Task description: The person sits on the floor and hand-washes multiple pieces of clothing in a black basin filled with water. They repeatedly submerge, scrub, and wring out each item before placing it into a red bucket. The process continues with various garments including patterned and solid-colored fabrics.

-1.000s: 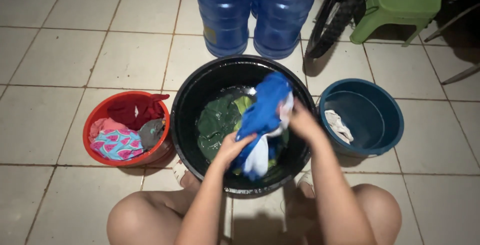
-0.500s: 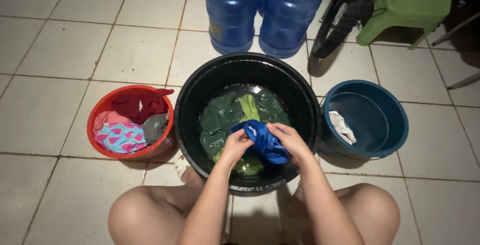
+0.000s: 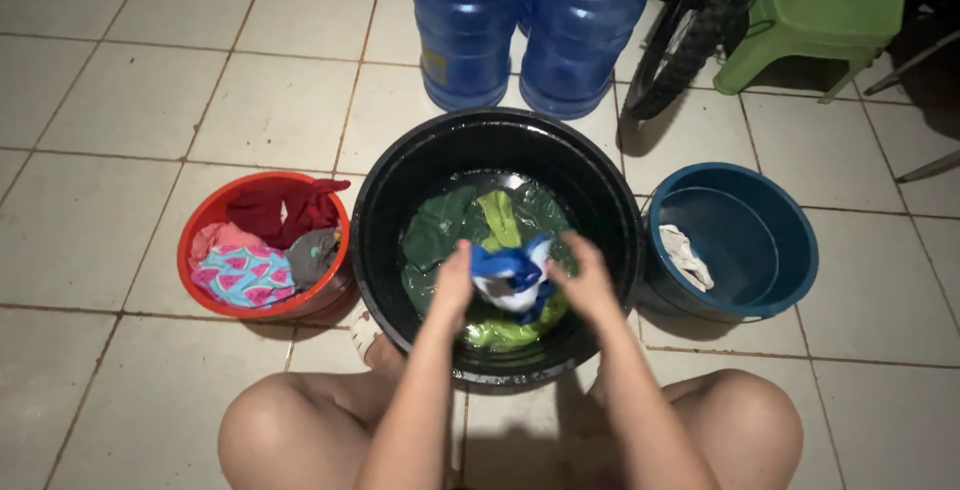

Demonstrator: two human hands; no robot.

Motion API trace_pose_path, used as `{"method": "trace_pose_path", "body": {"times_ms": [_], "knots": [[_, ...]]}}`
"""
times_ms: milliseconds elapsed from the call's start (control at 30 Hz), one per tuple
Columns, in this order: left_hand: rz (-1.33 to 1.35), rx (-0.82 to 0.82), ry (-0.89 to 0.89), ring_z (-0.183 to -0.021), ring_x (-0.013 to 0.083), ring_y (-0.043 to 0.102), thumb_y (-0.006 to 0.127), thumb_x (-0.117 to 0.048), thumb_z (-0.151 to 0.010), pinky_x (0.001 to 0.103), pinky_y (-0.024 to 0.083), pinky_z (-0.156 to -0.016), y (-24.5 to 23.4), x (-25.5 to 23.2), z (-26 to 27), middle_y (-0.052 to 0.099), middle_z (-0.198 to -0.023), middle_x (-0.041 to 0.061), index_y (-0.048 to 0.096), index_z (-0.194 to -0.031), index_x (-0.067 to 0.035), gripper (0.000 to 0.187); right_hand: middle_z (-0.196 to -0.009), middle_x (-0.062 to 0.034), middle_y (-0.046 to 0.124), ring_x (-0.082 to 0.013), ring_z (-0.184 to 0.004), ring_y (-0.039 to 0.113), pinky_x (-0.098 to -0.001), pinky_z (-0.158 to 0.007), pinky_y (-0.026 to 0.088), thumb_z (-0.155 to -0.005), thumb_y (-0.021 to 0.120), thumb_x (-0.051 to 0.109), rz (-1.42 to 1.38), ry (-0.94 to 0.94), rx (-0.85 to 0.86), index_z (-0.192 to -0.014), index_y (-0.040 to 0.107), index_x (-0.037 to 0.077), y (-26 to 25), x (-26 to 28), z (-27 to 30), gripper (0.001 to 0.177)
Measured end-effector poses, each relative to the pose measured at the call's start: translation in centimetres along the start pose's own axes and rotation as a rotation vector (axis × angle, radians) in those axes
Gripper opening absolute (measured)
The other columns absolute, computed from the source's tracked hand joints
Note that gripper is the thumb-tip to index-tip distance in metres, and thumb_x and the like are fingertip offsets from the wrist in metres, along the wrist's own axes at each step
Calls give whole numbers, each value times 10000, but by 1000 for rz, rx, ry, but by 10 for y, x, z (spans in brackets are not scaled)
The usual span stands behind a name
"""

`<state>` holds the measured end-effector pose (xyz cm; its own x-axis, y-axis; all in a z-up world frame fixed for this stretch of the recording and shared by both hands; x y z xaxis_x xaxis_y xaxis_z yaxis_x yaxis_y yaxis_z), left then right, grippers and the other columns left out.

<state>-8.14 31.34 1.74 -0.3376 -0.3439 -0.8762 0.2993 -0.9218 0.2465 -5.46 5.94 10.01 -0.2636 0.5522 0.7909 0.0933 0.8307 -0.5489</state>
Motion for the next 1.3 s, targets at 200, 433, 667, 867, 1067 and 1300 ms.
{"method": "trace_pose_path", "body": {"times_ms": [200,433,667,867,1067,1300], "knots": [[-146,166,65,-841,113,630,669,-532,-986,287,518,-757,44,-18,19,711,-914,50,715,-1040,9,546,-955,-35,720,-113,-839,619,-268,-753,527,-915,719,74,-376,360,260,-1171,743,56,81,-62,36,258],[-368,322,241,-751,179,649,886,-280,-725,359,563,-638,15,55,-24,674,-913,98,658,-1189,-46,567,-835,26,644,-59,-755,567,-235,-672,475,-948,601,107,-505,432,176,-1024,662,82,21,17,5,100],[-180,212,107,-973,250,720,730,-243,-869,361,564,-802,42,19,14,731,-1121,167,534,-1274,-101,471,-892,-28,708,-132,-812,658,-262,-717,527,-942,616,158,-720,682,262,-1059,701,49,9,28,8,181],[-576,285,83,-1073,244,679,779,-149,-866,343,534,-925,56,30,10,730,-1202,175,666,-1295,-62,452,-1082,-32,678,-163,-980,669,-300,-852,534,-823,759,165,-629,424,394,-1223,611,69,-9,60,-5,437],[-234,426,102,-1104,204,693,623,-87,-905,313,552,-939,52,0,4,729,-1253,130,649,-1345,-79,442,-1110,-132,775,-202,-1017,697,-350,-930,547,-899,764,270,-463,565,510,-1224,718,-31,13,-57,11,446],[-188,115,-33,-1009,349,671,503,-239,-976,440,562,-835,-17,57,-75,729,-1085,203,692,-1187,26,387,-1020,-151,732,-242,-966,696,-413,-917,560,-740,929,183,-1,347,436,-1144,633,7,8,24,11,531]]}}
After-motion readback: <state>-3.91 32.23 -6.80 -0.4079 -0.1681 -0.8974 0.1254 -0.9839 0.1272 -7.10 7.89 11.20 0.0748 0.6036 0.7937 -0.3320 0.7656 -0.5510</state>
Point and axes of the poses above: each hand's wrist, its own z-axis away from the middle knuckle, its own y-axis out of the palm, x = y × z, the point moved 10 cm from there along -z, towards the middle knuckle
